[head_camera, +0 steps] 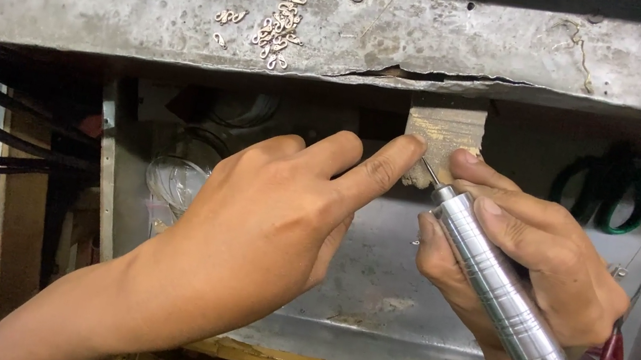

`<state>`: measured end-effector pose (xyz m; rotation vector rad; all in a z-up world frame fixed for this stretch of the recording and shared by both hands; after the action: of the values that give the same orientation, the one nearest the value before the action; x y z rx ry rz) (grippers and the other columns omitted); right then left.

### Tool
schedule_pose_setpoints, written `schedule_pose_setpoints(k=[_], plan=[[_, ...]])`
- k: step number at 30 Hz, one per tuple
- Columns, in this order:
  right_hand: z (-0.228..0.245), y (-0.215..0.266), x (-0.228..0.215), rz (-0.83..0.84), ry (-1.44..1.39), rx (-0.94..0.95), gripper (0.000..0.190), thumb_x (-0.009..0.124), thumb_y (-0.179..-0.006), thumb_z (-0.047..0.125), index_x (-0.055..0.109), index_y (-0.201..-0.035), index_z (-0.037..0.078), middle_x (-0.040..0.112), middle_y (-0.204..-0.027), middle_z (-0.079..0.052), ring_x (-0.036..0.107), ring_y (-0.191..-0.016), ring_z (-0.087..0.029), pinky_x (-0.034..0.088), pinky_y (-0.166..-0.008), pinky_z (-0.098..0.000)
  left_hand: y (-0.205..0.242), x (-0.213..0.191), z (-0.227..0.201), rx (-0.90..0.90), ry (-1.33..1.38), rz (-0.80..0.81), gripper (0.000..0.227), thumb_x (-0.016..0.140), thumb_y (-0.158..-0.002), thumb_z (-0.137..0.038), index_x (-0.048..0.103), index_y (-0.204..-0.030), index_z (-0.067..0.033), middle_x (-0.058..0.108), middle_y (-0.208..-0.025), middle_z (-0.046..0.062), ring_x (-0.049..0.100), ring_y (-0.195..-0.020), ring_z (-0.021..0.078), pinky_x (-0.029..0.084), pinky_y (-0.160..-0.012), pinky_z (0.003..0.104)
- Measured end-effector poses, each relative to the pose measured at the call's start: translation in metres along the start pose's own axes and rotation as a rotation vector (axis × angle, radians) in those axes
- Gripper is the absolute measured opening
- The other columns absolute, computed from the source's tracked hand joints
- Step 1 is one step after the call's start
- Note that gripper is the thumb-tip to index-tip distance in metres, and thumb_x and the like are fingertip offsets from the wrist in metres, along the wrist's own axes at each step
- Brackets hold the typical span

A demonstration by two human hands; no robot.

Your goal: Using a rotary tool to sand and polish small metal jewelry components on a wooden bench pin.

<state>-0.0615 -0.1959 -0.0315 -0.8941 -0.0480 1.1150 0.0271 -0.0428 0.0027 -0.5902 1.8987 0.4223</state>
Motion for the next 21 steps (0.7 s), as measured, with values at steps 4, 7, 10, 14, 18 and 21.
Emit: schedule_pose_setpoints(k=[4,7,10,14,18,21], plan=[[-0.004,-0.004,0.001,0.093,-0.028,-0.046,0.045,0.075,-0.096,-0.02,0.049,-0.123,0.003,0.053,-0.068,-0.009,0.06,-0.064,-0.013,0.069,-0.111,-0.0541,0.001,0.0,-0.001,0.015,0.003,-0.021,0.061,0.059,-0.089,0.0,0.049,-0.148,-0.0137,0.054,-0.083,0.006,0.051,-0.052,0.0314,0.047,-0.045,0.047],[-0.002,-0.004,0.0,0.075,-0.009,-0.091,0.044,0.076,-0.095,-0.022,0.049,-0.123,-0.001,0.054,-0.069,-0.01,0.059,-0.064,-0.013,0.07,-0.108,-0.0533,0.0,-0.001,-0.001,0.006,0.003,-0.009,0.061,0.059,-0.089,-0.001,0.048,-0.148,-0.0147,0.054,-0.083,0.005,0.051,-0.052,0.0311,0.047,-0.042,0.048],[-0.019,-0.002,-0.01,0.132,-0.077,-0.042,0.05,0.074,-0.099,-0.018,0.048,-0.133,0.007,0.049,-0.067,-0.005,0.052,-0.06,-0.01,0.069,-0.116,-0.0517,0.001,0.0,0.0,0.001,0.016,-0.006,0.061,0.059,-0.089,-0.001,0.048,-0.148,-0.0144,0.055,-0.083,0.006,0.052,-0.052,0.0318,0.047,-0.043,0.048],[-0.01,-0.001,0.003,0.255,-0.105,-0.033,0.036,0.072,-0.092,-0.017,0.05,-0.117,-0.003,0.063,-0.083,-0.016,0.07,-0.081,-0.022,0.056,-0.118,-0.056,0.0,0.0,-0.001,0.001,0.0,-0.002,0.062,0.06,-0.089,0.0,0.047,-0.148,-0.0148,0.054,-0.084,0.006,0.052,-0.052,0.0317,0.048,-0.042,0.048],[-0.008,-0.003,-0.001,0.176,-0.073,-0.084,0.05,0.07,-0.098,-0.022,0.044,-0.133,0.002,0.041,-0.068,-0.005,0.041,-0.061,-0.014,0.065,-0.117,-0.0566,0.0,-0.001,-0.002,-0.001,-0.017,-0.001,0.062,0.06,-0.089,0.0,0.047,-0.147,-0.0151,0.054,-0.083,0.006,0.051,-0.052,0.031,0.048,-0.043,0.048],[0.009,-0.005,0.001,-0.015,0.064,-0.033,0.037,0.085,-0.09,-0.017,0.057,-0.111,-0.007,0.07,-0.097,-0.03,0.077,-0.094,-0.035,0.07,-0.102,-0.0519,0.001,0.0,-0.003,0.002,-0.027,-0.011,0.062,0.059,-0.089,0.0,0.048,-0.149,-0.0145,0.055,-0.085,0.006,0.051,-0.053,0.0314,0.048,-0.044,0.049]])
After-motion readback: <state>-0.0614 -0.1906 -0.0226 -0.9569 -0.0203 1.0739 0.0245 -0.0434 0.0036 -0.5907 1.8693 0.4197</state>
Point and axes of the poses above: each hand's wrist, its own y-axis away from the middle knuckle, its own x-axis out of the palm, z = x × y, the point moved 5 cm from there along -y, towards the middle knuckle
